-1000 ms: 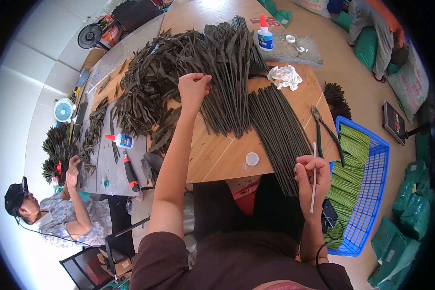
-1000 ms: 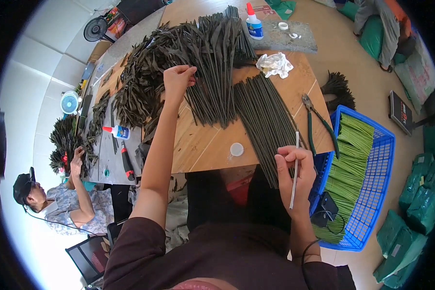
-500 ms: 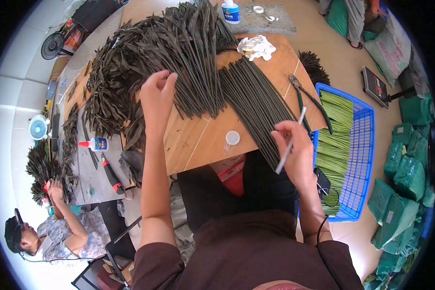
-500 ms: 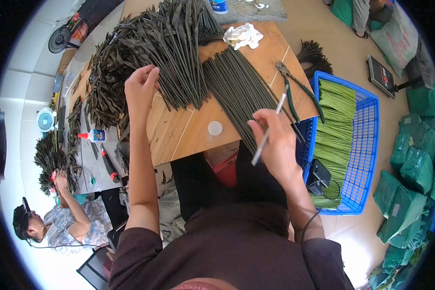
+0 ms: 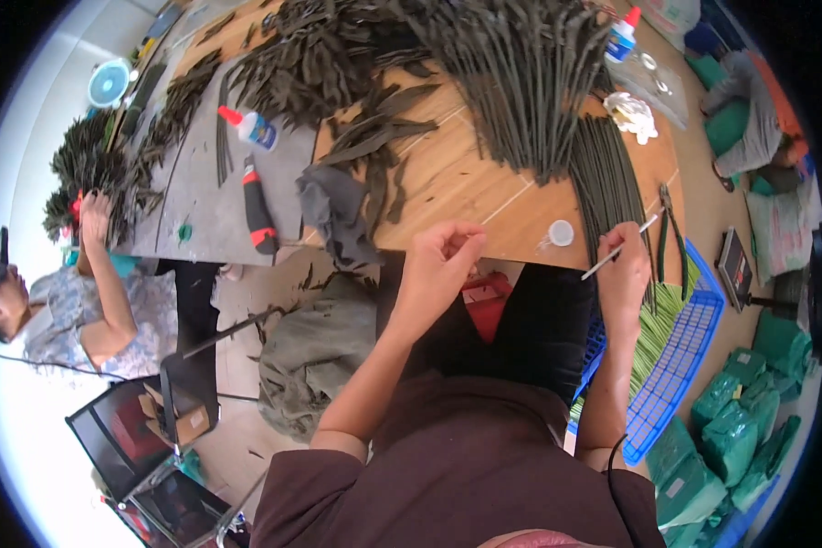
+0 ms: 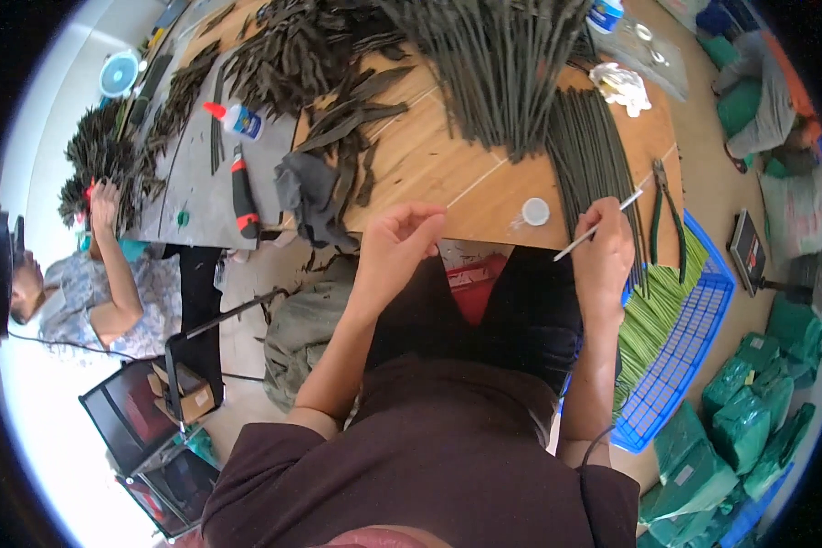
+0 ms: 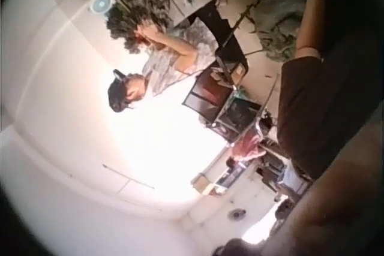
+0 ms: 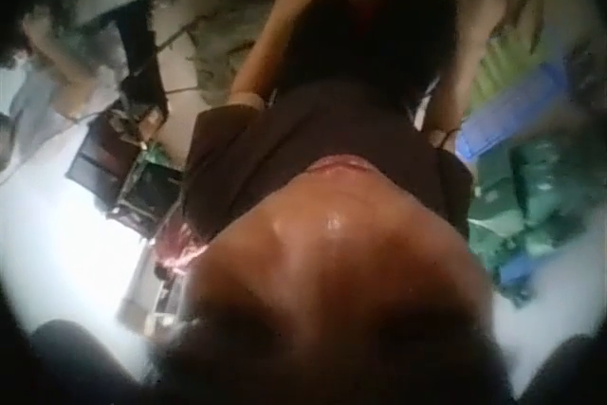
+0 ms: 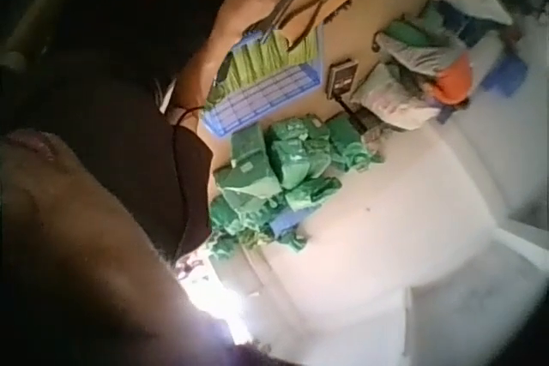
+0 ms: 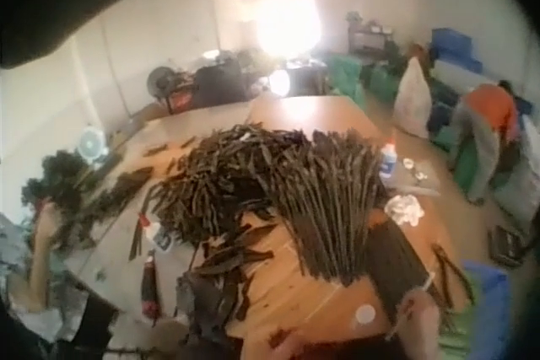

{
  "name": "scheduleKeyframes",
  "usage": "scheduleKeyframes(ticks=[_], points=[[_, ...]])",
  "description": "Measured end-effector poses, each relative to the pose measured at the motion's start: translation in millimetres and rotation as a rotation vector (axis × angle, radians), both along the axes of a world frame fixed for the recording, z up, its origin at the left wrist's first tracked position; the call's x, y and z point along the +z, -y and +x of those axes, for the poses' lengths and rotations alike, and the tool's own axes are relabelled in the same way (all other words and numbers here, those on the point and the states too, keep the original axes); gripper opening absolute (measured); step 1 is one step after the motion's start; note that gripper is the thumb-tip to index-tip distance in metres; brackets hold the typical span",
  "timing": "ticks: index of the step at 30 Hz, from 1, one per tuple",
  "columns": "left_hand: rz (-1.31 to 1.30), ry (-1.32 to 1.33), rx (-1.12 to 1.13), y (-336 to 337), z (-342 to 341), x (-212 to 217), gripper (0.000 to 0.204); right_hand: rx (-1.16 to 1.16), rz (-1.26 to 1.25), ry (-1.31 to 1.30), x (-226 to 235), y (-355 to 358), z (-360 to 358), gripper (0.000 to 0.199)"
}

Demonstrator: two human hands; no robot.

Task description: The person assembles decorative branches by applying glue from a glue container to artificial leaves with a glue applicator, then attaching the glued leaves onto wire stems.

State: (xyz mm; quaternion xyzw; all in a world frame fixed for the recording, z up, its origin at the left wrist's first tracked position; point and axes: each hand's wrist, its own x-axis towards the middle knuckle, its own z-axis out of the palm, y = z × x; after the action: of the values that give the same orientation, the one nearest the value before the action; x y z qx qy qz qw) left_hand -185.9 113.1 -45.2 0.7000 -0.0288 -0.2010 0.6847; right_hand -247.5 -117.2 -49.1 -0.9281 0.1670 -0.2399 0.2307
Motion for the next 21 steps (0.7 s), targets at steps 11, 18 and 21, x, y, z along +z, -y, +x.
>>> scheduleKeyframes(ticks=[11, 18, 21], points=[[0.779, 0.610, 0.299, -53, 44, -1, 0.013, -0.212, -0.026, 0.001, 46, 13, -29, 0.014], [1.077, 0.728, 0.210, -42, 52, -15, 0.017, -0.126, 0.327, 0.291, 66, 7, -51, 0.016], [0.869, 0.811, 0.247, -40, 47, -14, 0.014, -0.090, 0.467, 0.322, 69, -1, -56, 0.014]])
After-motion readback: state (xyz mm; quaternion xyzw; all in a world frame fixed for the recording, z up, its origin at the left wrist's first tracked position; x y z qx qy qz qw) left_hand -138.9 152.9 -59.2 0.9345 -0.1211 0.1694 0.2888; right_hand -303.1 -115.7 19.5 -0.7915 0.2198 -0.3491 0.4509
